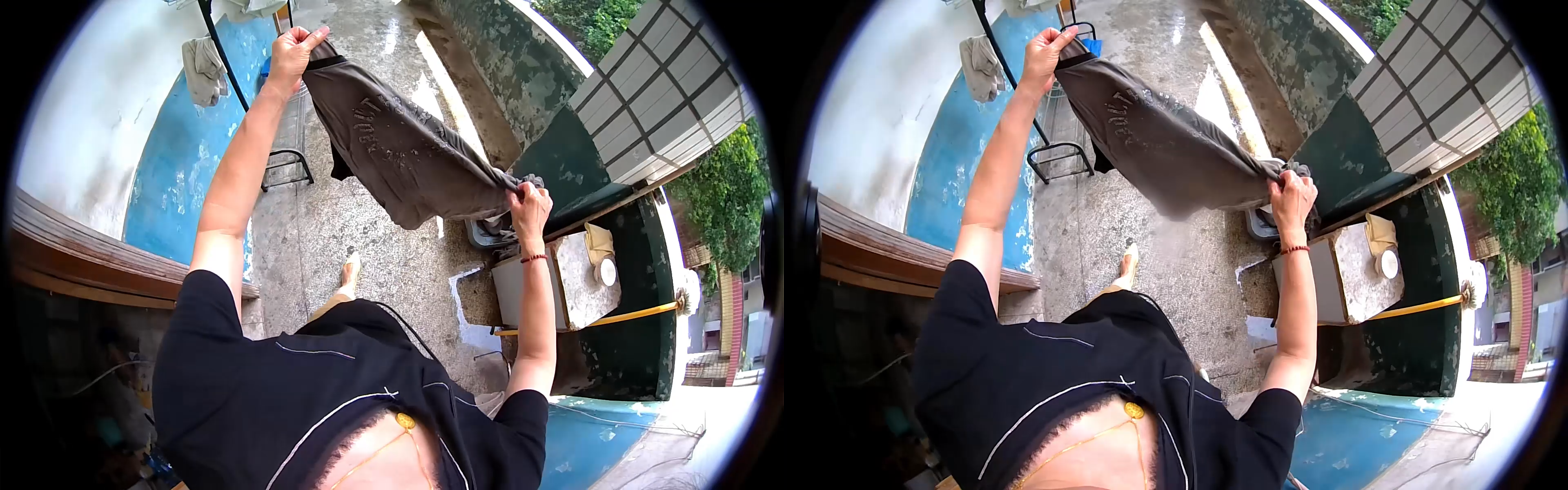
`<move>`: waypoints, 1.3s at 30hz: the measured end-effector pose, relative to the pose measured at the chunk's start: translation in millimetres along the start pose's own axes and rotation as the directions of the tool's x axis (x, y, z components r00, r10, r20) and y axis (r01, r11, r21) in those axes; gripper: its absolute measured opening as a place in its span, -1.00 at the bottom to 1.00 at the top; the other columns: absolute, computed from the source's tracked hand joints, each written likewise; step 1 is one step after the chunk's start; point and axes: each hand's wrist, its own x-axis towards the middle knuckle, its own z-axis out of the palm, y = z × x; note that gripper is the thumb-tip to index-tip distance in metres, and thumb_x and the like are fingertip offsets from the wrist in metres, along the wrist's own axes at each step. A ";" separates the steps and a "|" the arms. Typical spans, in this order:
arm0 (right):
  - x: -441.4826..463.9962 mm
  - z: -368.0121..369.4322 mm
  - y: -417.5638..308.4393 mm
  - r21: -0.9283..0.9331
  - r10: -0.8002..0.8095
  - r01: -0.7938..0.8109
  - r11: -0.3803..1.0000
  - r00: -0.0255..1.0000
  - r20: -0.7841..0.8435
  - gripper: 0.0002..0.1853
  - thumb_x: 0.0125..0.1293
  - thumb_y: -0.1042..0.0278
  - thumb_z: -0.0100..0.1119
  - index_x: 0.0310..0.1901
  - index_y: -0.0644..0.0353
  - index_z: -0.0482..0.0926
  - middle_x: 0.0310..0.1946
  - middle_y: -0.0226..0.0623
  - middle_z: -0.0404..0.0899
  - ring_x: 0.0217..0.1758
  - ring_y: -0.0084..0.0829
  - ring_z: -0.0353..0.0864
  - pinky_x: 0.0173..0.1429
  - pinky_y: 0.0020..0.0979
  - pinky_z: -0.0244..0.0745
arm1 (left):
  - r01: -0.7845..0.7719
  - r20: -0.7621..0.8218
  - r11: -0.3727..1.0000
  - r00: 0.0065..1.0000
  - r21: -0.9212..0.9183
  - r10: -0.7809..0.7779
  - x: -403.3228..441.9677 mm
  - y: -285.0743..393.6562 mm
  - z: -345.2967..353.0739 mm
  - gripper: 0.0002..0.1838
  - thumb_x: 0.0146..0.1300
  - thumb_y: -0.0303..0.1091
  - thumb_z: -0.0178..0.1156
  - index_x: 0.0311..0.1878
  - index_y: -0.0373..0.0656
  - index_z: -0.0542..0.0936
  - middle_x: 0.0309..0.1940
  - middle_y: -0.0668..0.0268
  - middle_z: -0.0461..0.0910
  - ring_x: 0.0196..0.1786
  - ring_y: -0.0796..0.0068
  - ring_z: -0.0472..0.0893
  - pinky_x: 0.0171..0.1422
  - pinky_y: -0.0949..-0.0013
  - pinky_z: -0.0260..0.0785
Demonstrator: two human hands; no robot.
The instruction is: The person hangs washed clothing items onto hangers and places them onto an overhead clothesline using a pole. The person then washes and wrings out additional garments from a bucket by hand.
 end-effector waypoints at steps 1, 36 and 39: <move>22.0 8.4 -11.5 -0.043 0.031 -0.029 0.999 0.998 0.053 -0.78 -0.02 0.22 0.22 -0.42 0.19 0.55 -0.43 -0.16 0.52 -0.25 -0.18 0.45 -0.15 -0.25 0.35 | -0.008 -0.007 0.998 1.000 0.061 0.008 23.2 -19.7 -6.5 -0.68 -0.02 -0.29 0.35 -0.67 -0.09 0.38 -0.71 0.61 0.27 -0.63 0.80 0.13 -0.58 0.61 0.01; 550.8 420.2 -47.1 0.666 0.182 -0.376 0.645 0.921 0.343 -0.69 0.10 0.18 0.21 -0.33 0.33 0.59 -0.56 -0.20 0.59 -0.50 -0.52 0.54 -0.36 -0.48 0.40 | 0.681 0.191 0.697 0.732 -0.226 -0.654 339.3 -444.9 222.6 -0.74 0.30 -0.25 -0.04 -0.36 -0.26 0.49 -0.47 0.32 0.53 -0.50 0.58 0.53 -0.43 0.55 0.46; 593.5 456.5 -53.0 0.649 0.080 -0.275 0.710 0.946 0.313 -0.76 0.08 0.30 0.05 -0.51 0.34 0.53 -0.60 -0.03 0.51 -0.52 -0.16 0.53 -0.37 -0.27 0.40 | 0.669 0.234 0.739 0.733 -0.077 -0.639 380.5 -497.9 206.8 -0.74 0.30 -0.25 -0.04 -0.33 -0.26 0.48 -0.44 0.30 0.55 -0.46 0.56 0.55 -0.41 0.52 0.47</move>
